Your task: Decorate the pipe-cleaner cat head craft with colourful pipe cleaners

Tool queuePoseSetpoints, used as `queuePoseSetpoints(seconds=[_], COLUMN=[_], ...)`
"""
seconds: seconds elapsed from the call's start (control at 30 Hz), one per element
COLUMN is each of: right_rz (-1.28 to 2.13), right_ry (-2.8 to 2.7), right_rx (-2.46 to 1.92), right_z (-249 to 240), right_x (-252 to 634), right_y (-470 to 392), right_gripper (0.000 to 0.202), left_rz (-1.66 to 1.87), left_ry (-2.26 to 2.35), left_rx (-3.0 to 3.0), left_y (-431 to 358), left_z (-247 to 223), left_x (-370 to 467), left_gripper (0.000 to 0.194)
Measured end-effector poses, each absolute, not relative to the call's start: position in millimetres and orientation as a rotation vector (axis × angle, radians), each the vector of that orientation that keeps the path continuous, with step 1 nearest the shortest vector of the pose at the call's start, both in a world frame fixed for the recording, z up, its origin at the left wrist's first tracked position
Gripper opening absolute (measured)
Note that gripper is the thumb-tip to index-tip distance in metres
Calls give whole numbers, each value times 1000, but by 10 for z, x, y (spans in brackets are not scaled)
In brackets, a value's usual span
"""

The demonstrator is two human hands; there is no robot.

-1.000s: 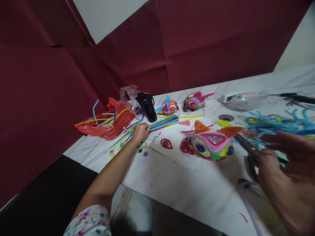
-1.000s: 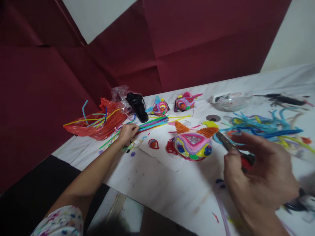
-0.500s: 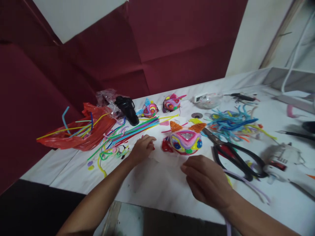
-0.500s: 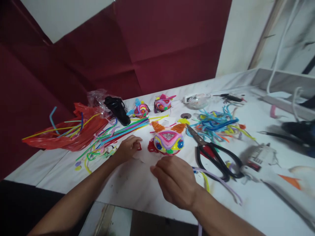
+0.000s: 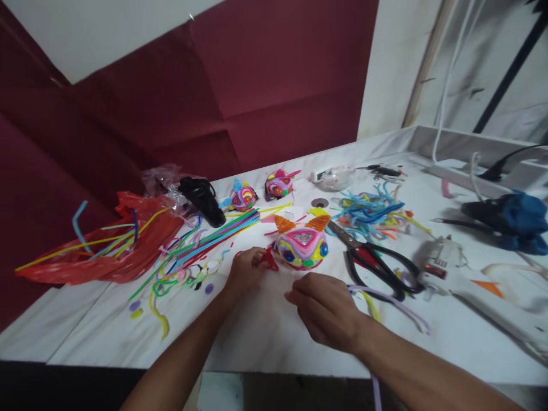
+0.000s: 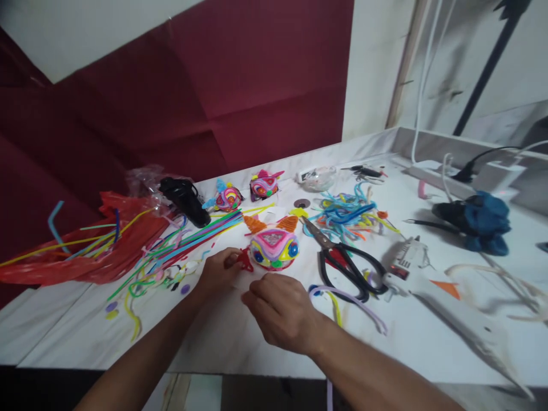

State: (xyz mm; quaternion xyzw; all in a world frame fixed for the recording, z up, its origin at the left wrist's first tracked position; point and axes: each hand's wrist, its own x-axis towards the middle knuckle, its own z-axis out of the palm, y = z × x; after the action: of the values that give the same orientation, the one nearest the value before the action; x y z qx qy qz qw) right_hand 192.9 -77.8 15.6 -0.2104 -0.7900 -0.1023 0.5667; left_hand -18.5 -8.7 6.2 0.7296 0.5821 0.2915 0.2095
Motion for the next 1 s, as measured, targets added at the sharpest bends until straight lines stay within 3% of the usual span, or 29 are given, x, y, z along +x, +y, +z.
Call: queuePoseSetpoints(seconds=[0.13, 0.33, 0.4, 0.53, 0.67, 1.0], right_rz=[-121, 460, 574, 794, 936, 1340], right_ry=[-1920, -1949, -1941, -1917, -1891, -1609], right_rx=[-617, -939, -963, -953, -907, -882], right_z=[68, -40, -22, 88, 190, 137], right_x=[1894, 1794, 1781, 1818, 1895, 2100], right_y=[-768, -750, -737, -746, -844, -999], right_gripper=[25, 35, 41, 14, 18, 16], left_rz=[967, 1047, 1041, 1034, 1001, 995], left_ry=[1551, 1372, 1381, 1337, 1373, 1125], left_rx=[1710, 1429, 1417, 1453, 1589, 1295], left_y=[-231, -513, -589, -702, -768, -826], left_z=[123, 168, 166, 184, 285, 239], left_x=[-241, -172, -145, -114, -63, 205], left_gripper=[34, 59, 53, 34, 19, 34])
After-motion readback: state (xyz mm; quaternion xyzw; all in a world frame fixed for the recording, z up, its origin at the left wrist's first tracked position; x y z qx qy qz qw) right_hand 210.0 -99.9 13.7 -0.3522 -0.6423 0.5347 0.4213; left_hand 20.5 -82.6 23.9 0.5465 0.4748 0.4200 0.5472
